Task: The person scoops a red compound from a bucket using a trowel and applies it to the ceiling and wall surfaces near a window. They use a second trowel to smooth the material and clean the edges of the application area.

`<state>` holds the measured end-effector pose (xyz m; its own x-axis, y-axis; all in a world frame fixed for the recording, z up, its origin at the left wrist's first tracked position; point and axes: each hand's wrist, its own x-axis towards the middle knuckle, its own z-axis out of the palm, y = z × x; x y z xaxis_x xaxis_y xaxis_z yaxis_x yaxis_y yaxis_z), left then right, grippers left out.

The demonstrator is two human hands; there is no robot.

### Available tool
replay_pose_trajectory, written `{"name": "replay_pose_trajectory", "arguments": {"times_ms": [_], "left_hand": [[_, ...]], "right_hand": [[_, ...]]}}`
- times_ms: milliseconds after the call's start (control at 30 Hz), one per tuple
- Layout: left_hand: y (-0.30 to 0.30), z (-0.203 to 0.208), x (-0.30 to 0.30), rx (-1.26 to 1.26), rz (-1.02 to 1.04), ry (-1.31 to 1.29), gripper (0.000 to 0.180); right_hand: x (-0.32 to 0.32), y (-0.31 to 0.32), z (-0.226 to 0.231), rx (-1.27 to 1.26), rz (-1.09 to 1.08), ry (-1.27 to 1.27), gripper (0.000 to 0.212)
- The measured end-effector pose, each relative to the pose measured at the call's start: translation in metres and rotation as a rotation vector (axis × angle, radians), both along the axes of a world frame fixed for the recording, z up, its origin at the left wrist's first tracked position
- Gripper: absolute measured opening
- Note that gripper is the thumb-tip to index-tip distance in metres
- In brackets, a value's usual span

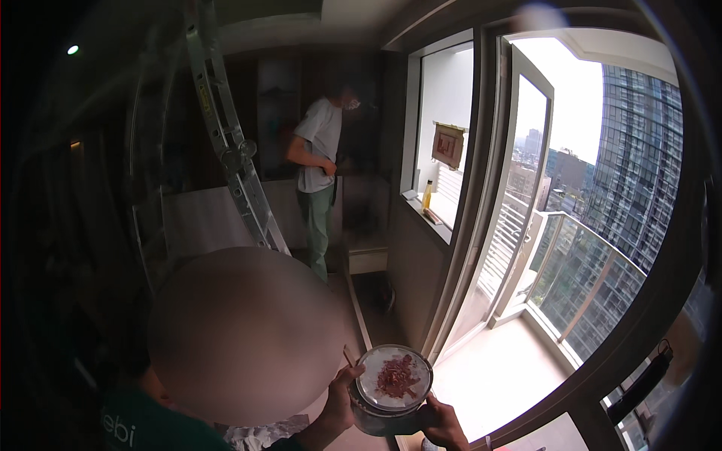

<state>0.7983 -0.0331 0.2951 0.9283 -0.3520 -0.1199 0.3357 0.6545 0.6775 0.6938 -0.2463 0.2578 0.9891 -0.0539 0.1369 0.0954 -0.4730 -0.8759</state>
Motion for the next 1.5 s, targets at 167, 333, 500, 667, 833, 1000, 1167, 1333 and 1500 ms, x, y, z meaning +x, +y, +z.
{"name": "replay_pose_trajectory", "arguments": {"times_ms": [167, 333, 500, 667, 833, 1000, 1167, 1333, 1500], "left_hand": [[-0.037, -0.024, 0.034, 0.037, 0.314, 0.063, 0.045], [-0.089, -0.015, 0.014, 0.107, 0.709, 0.076, 0.041], [-0.102, -0.025, -0.004, 0.077, 0.939, 0.146, 0.042], [-0.104, -0.044, -0.007, 0.104, 1.065, 0.195, 0.049], [-0.106, -0.054, -0.008, 0.086, 1.091, 0.201, 0.048], [-0.100, -0.087, 0.000, 0.099, 1.193, 0.295, 0.046], [-0.075, -0.155, 0.019, 0.112, 1.247, 0.337, 0.042], [-0.090, -0.188, 0.097, 0.124, 1.231, 0.432, 0.035], [-0.102, -0.248, 0.185, 0.133, 1.126, 0.479, 0.028]], "right_hand": [[0.087, -0.051, 0.001, 0.002, 0.263, 0.114, 0.065], [0.129, -0.095, 0.017, 0.076, 0.473, 0.150, 0.080], [0.181, -0.113, 0.004, -0.078, 0.804, 0.128, 0.090], [0.205, -0.112, -0.006, -0.135, 0.954, 0.135, 0.093], [0.215, -0.103, -0.034, -0.150, 1.042, 0.157, 0.094], [0.226, -0.096, -0.080, -0.145, 1.088, 0.271, 0.089], [0.246, -0.078, -0.137, -0.107, 1.106, 0.238, 0.089], [0.310, -0.075, -0.195, -0.029, 1.099, 0.374, 0.081], [0.401, -0.089, -0.266, -0.140, 1.115, 0.408, 0.038]]}}
